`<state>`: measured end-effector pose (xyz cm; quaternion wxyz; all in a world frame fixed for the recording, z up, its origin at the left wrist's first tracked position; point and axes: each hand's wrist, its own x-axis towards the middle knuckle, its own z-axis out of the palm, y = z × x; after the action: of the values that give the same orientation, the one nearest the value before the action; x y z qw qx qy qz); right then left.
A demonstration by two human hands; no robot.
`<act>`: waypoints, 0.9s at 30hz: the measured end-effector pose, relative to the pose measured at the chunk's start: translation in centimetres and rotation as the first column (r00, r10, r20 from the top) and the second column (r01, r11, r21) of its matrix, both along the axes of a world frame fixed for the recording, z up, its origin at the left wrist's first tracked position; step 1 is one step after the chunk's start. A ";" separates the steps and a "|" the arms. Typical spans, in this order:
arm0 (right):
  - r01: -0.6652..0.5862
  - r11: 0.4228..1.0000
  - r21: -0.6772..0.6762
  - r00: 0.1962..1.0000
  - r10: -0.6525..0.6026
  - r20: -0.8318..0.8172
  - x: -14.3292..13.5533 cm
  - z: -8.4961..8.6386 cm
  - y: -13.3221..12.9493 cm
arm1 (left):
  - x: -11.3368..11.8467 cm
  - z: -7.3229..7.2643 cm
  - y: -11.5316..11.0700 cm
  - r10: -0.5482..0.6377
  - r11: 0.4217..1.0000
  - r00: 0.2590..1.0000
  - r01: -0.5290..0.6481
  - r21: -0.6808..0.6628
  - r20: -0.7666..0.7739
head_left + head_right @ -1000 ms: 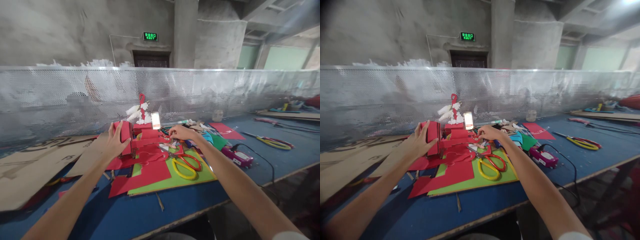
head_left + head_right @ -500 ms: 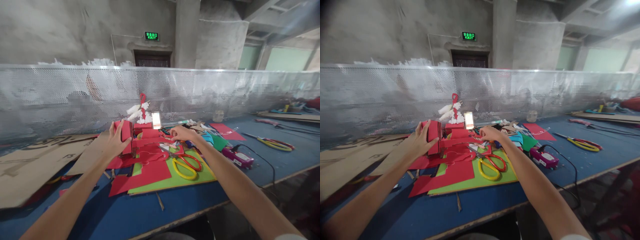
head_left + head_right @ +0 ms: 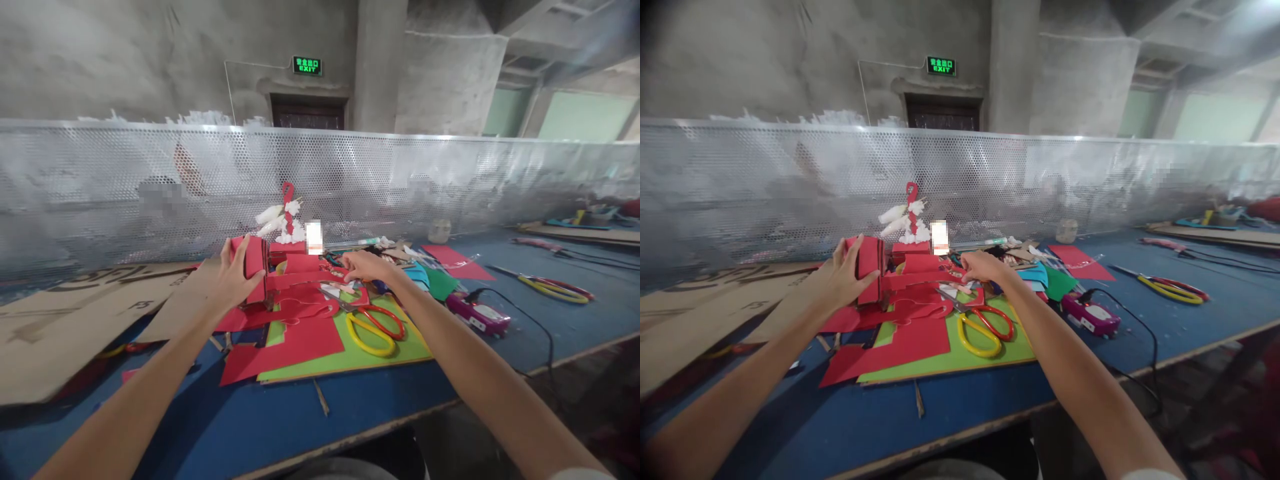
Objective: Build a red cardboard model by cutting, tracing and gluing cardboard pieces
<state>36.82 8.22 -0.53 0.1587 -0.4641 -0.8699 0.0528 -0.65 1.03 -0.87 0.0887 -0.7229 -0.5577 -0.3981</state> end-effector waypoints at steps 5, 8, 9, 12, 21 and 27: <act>0.024 0.999 0.030 1.000 -0.024 0.015 -0.1 0.2 -0.2 | -0.1 -0.1 0.0 -0.008 1.000 1.000 0.008 0.013 -0.007; 0.018 0.999 0.049 1.000 -0.017 -0.005 0.1 0.8 -0.5 | -0.3 -0.2 0.2 -0.025 0.999 0.999 0.026 0.025 -0.024; 0.015 0.998 0.058 1.000 -0.014 -0.017 0.2 1.1 -0.7 | -0.3 -0.2 0.3 -0.027 0.999 0.999 0.027 0.029 -0.027; -0.024 0.998 0.058 0.996 0.029 -0.090 0.2 1.7 -1.0 | -0.3 -0.2 0.2 -0.024 0.999 0.999 0.025 0.040 -0.030; -0.156 0.988 0.015 0.980 0.156 -0.122 -1.9 0.4 -0.3 | -2.2 1.3 0.2 0.097 0.995 0.991 -0.099 0.022 0.089; -0.053 0.996 0.066 0.995 0.058 -0.077 -3.7 0.4 -1.9 | -5.2 1.5 0.9 0.029 0.997 0.964 -0.046 0.058 0.265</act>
<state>33.08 6.27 -0.10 0.2060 -0.4320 -0.8767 0.0474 -5.87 1.96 0.64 0.0440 -0.6495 -0.5651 -0.5068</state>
